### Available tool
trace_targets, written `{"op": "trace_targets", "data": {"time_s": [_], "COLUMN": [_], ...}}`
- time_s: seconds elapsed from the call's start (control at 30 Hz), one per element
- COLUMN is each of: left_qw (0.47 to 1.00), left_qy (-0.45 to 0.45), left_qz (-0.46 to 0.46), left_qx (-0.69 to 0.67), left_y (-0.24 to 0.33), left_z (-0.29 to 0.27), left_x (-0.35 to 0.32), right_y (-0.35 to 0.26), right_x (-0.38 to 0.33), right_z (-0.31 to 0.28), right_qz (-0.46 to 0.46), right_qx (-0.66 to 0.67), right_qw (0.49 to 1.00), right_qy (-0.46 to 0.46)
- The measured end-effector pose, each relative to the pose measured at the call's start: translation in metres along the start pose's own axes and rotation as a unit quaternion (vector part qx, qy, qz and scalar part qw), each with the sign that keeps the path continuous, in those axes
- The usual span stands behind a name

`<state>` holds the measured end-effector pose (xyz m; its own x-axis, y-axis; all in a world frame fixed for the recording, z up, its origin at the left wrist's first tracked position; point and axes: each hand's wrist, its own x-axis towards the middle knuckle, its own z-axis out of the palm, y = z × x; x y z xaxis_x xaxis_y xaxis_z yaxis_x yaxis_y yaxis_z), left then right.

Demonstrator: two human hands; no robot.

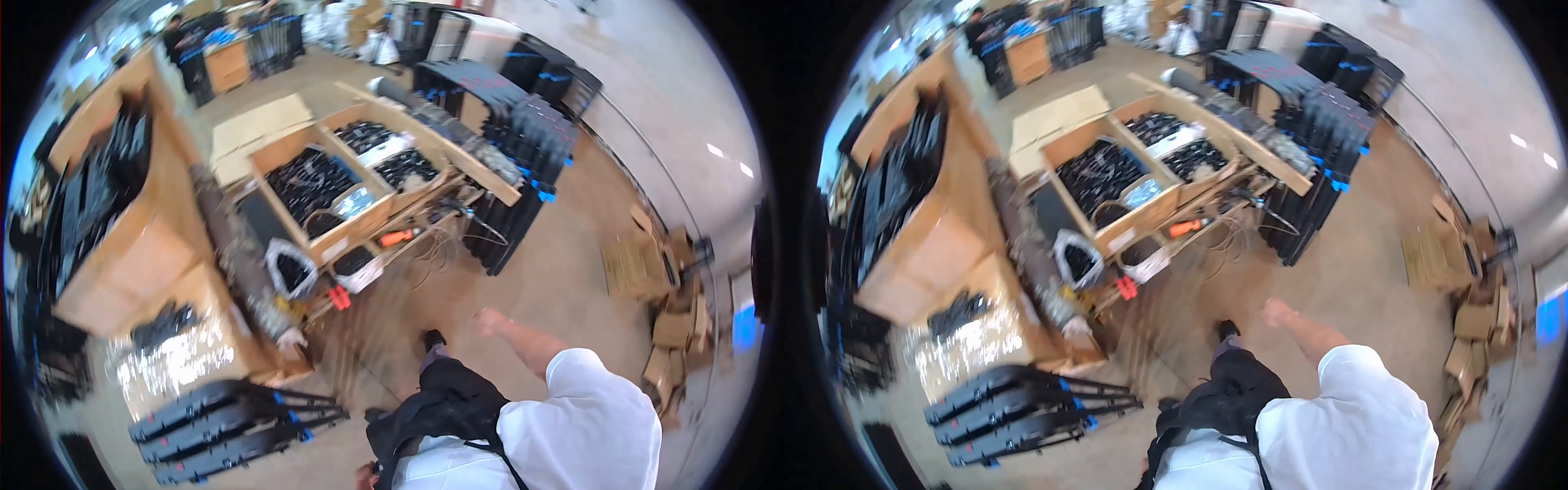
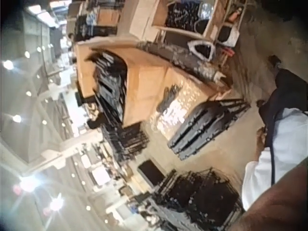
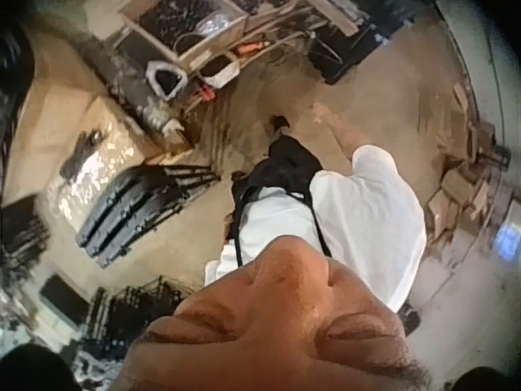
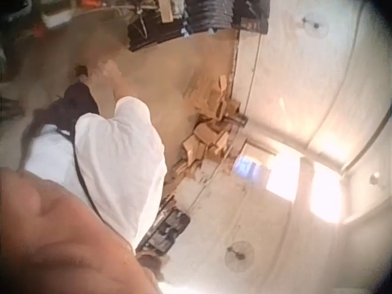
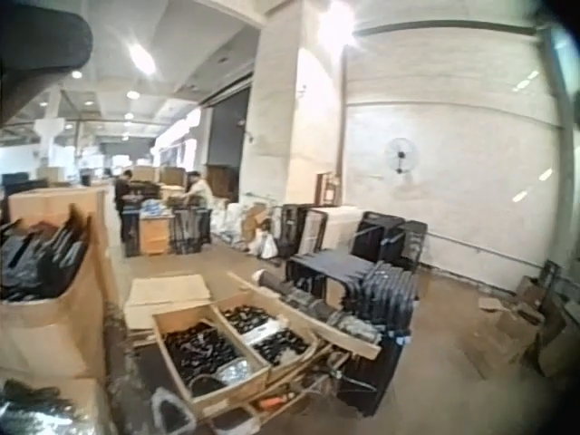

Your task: The recorder is assembling and fastening components of a black metal frame structure using an electric screwdriver and manual tools.

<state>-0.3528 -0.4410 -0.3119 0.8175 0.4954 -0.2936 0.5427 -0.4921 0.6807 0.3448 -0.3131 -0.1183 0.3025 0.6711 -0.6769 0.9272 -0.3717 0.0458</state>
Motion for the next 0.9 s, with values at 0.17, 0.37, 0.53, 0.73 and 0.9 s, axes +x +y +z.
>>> {"op": "trace_targets", "data": {"time_s": [0.17, 0.37, 0.53, 0.73, 0.9], "left_qw": [0.842, 0.754, 0.798, 0.938, 0.911], "left_qy": [0.147, 0.368, 0.255, 0.161, 0.096], "left_qz": [-0.416, -0.381, -0.387, -0.201, -0.140], "left_qx": [-0.311, -0.388, -0.386, -0.232, -0.377], "left_y": [0.011, 0.042, 0.097, 0.226, 0.349], "left_z": [-0.050, -0.122, -0.212, -0.285, -0.316], "left_x": [0.032, 0.176, 0.341, 0.559, 0.683], "right_y": [0.096, 0.326, 0.410, 0.467, 0.498], "right_x": [0.062, 0.120, 0.195, 0.187, 0.104], "right_z": [-0.126, -0.281, -0.345, -0.341, -0.299], "right_qz": [0.179, 0.247, 0.261, 0.190, 0.238], "right_qx": [0.389, 0.443, 0.517, 0.566, 0.555], "right_qw": [0.836, 0.668, 0.605, 0.610, 0.602], "right_qy": [0.344, 0.545, 0.546, 0.520, 0.522]}}
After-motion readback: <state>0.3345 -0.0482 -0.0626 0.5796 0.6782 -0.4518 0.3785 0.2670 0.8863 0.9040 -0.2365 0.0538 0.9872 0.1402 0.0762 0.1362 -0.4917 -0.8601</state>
